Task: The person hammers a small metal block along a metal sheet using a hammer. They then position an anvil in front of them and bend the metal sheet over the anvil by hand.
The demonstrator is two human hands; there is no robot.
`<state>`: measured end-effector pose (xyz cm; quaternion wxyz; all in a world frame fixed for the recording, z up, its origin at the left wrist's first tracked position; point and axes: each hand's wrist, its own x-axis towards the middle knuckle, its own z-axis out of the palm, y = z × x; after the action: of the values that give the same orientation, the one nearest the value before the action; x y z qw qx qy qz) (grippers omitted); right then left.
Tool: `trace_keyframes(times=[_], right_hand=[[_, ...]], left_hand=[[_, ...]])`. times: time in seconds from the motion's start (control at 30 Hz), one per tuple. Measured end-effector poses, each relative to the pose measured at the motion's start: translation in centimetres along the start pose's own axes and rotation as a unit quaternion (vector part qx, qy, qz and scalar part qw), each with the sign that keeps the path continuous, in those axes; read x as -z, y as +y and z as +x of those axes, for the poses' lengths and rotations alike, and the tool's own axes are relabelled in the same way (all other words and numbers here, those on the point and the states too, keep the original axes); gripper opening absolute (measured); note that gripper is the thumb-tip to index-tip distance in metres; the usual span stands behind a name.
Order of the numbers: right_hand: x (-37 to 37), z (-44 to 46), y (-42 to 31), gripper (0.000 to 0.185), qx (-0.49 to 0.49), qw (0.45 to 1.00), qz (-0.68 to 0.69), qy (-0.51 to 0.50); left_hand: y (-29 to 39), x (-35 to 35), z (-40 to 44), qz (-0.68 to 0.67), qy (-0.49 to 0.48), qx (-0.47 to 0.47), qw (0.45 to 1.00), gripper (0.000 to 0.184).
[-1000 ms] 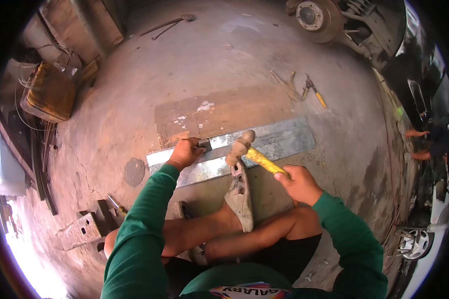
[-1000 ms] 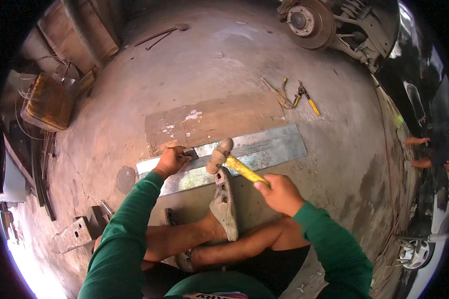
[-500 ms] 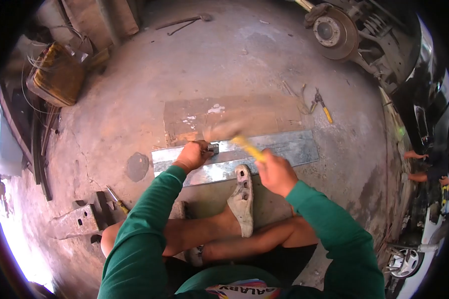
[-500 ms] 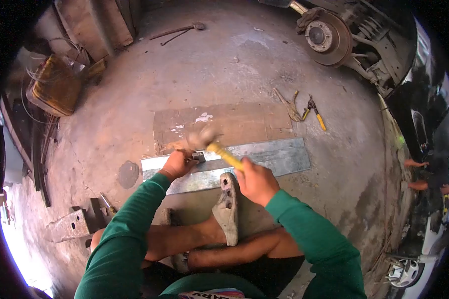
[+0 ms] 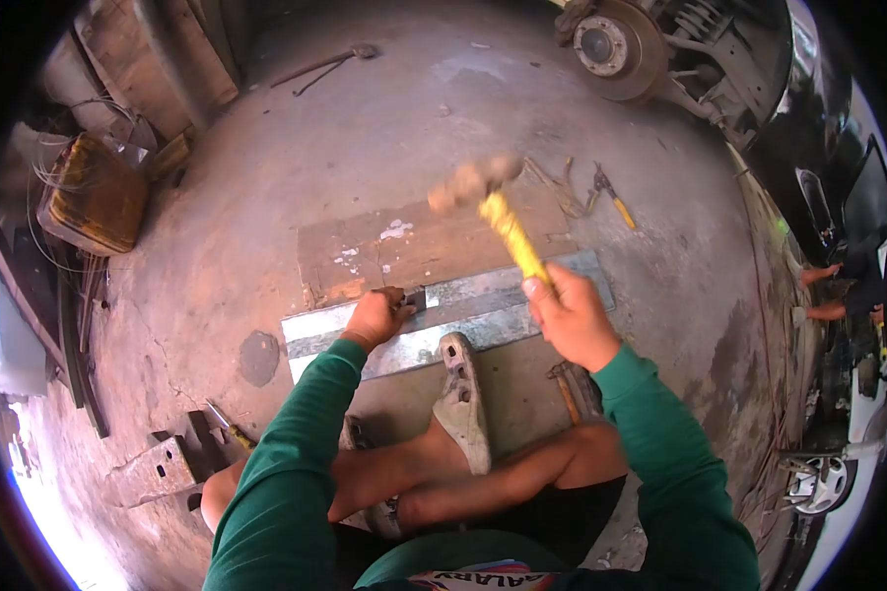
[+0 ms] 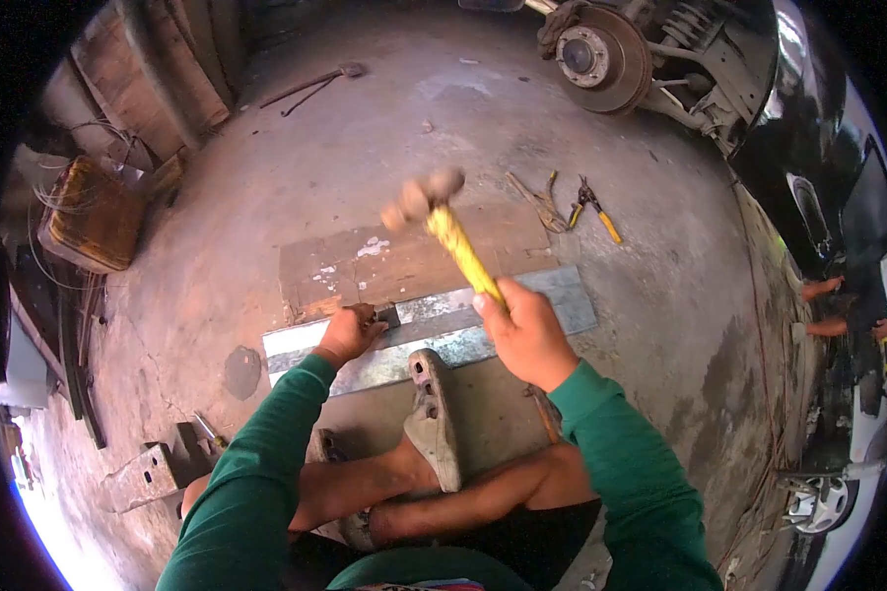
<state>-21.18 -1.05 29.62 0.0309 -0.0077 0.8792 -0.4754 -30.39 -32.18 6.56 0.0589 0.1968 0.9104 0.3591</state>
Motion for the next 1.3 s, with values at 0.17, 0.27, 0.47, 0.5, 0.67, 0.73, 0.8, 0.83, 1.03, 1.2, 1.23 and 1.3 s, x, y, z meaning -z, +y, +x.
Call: trace_keyframes(times=[0.17,0.27,0.47,0.5,0.67,0.73,0.8,0.83,1.03,1.2,1.23,1.3], right_hand=[[2.7,0.2,-9.1,0.026,0.175,0.97,0.16,0.056],[-0.9,1.2,-1.4,0.024,0.321,0.941,0.037,0.101],[-3.5,1.5,9.1,0.041,-0.035,0.974,-0.211,-0.071],[-3.1,0.3,9.6,0.043,-0.054,0.984,-0.163,-0.047],[0.2,-0.8,8.3,0.042,-0.084,0.988,-0.128,-0.031],[1.9,-0.5,6.4,0.04,-0.049,0.996,-0.07,-0.032],[4.8,-1.0,0.1,0.035,-0.025,0.999,0.01,-0.029],[6.1,-1.2,-3.0,0.035,0.014,0.998,0.064,-0.001],[4.1,1.0,-2.6,0.028,0.285,0.937,0.176,0.102],[-1.8,-0.1,12.1,0.041,-0.059,0.981,-0.169,-0.073],[-0.4,0.0,12.1,0.041,-0.065,0.98,-0.173,-0.071],[1.6,-0.1,11.4,0.044,-0.111,0.978,-0.175,-0.015]], left_hand=[[0.2,-0.1,0.6,0.027,-0.012,-0.012,0.999,0.033],[0.2,-0.2,0.4,0.018,-0.011,-0.017,1.0,0.032],[0.6,-0.6,1.2,0.055,-0.034,0.006,0.998,0.032],[0.7,-1.0,1.3,0.062,-0.031,0.021,0.997,0.032],[3.3,-1.9,2.8,0.032,-0.029,0.008,0.999,0.034],[3.0,-2.7,3.3,0.025,-0.029,0.003,0.999,0.033],[3.0,-3.1,3.2,0.021,-0.034,0.0,0.999,0.033],[3.2,-2.9,3.3,0.027,-0.034,-0.003,0.999,0.032],[3.8,-2.8,3.3,0.047,-0.039,0.002,0.998,0.031],[4.3,-2.3,4.2,0.072,-0.03,-0.04,0.996,0.031],[5.0,-2.5,4.6,0.089,-0.043,-0.022,0.995,0.031],[4.9,-3.3,2.9,0.11,-0.067,0.005,0.992,0.031]])
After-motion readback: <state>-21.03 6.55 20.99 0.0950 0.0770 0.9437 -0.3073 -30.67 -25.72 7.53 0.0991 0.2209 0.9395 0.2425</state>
